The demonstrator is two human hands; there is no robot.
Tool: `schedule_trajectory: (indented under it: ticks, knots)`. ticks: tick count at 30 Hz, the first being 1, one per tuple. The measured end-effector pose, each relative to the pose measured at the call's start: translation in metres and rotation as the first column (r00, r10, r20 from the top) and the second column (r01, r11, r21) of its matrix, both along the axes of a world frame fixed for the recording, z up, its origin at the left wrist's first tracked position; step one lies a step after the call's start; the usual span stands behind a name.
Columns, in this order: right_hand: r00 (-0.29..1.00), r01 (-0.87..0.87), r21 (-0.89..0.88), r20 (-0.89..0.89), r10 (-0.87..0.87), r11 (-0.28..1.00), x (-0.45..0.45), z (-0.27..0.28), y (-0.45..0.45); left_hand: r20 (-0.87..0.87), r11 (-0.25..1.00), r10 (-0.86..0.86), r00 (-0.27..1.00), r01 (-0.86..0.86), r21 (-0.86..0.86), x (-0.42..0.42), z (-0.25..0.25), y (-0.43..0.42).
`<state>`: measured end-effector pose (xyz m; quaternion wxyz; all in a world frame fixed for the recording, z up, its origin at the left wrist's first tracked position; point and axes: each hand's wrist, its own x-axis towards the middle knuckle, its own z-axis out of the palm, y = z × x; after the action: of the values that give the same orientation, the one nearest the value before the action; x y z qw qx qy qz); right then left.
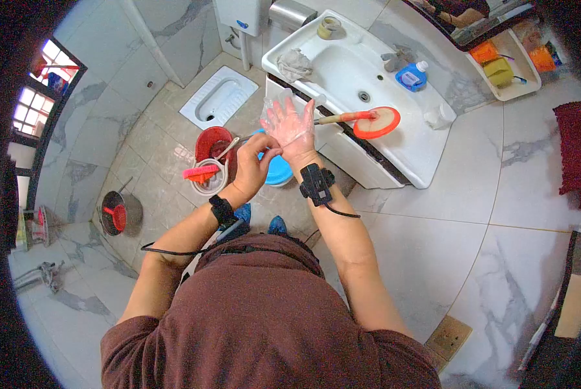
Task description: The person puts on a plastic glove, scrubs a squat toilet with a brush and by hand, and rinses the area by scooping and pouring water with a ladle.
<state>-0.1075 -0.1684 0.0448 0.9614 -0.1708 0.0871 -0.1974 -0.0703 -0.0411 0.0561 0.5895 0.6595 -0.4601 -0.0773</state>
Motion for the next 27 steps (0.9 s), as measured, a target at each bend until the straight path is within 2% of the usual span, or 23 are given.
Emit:
schedule_trajectory:
  ticks: [2,5,6,9,12,17,19,20,23,26,27]
  knots:
    - [0.999,0.030,0.030,-0.021,-0.029,0.999,0.003,0.001,0.000,-0.028,0.997,0.077,0.997,-0.078,-0.021,0.000,-0.003,-0.002]
    - [0.992,0.100,0.029,-0.085,-0.098,0.995,0.007,0.006,-0.001,-0.049,0.982,0.189,0.981,-0.187,0.034,0.000,0.009,-0.001]
    - [0.992,0.094,0.042,-0.092,-0.090,0.995,0.009,0.003,-0.002,0.001,0.975,0.221,0.975,-0.221,0.013,0.005,0.007,-0.005]
    - [0.992,0.070,0.077,-0.107,-0.061,0.995,0.014,-0.003,-0.004,-0.154,0.996,0.086,0.984,-0.087,0.000,0.006,0.006,-0.010]
    - [0.997,0.003,0.086,-0.074,0.003,0.996,0.016,0.001,0.001,-0.012,0.998,0.051,0.999,-0.051,0.040,0.007,0.008,-0.008]
    - [0.990,-0.138,0.096,0.022,0.136,0.986,0.014,0.007,0.008,0.128,0.995,0.088,0.988,-0.093,0.032,-0.006,0.016,-0.006]
    - [0.988,-0.141,0.019,0.070,0.140,0.990,0.014,0.008,0.006,0.207,0.996,0.068,0.976,-0.078,0.040,-0.008,0.021,-0.003]
    - [0.985,-0.142,-0.018,0.093,0.143,0.990,0.014,0.007,0.007,0.160,0.999,0.026,0.987,-0.033,0.042,-0.007,0.020,0.000]
    - [0.999,0.022,-0.019,0.036,-0.021,1.000,0.015,0.020,0.016,0.226,0.994,0.025,0.974,-0.048,0.094,-0.001,0.022,0.005]
    - [0.996,0.089,-0.032,0.020,-0.088,0.996,0.017,0.024,0.019,0.146,0.989,0.139,0.979,-0.146,0.038,0.005,0.005,0.002]
    - [0.994,0.108,-0.050,0.010,-0.108,0.993,0.018,0.026,0.020,0.131,0.978,0.170,0.977,-0.183,0.101,0.008,0.003,0.002]
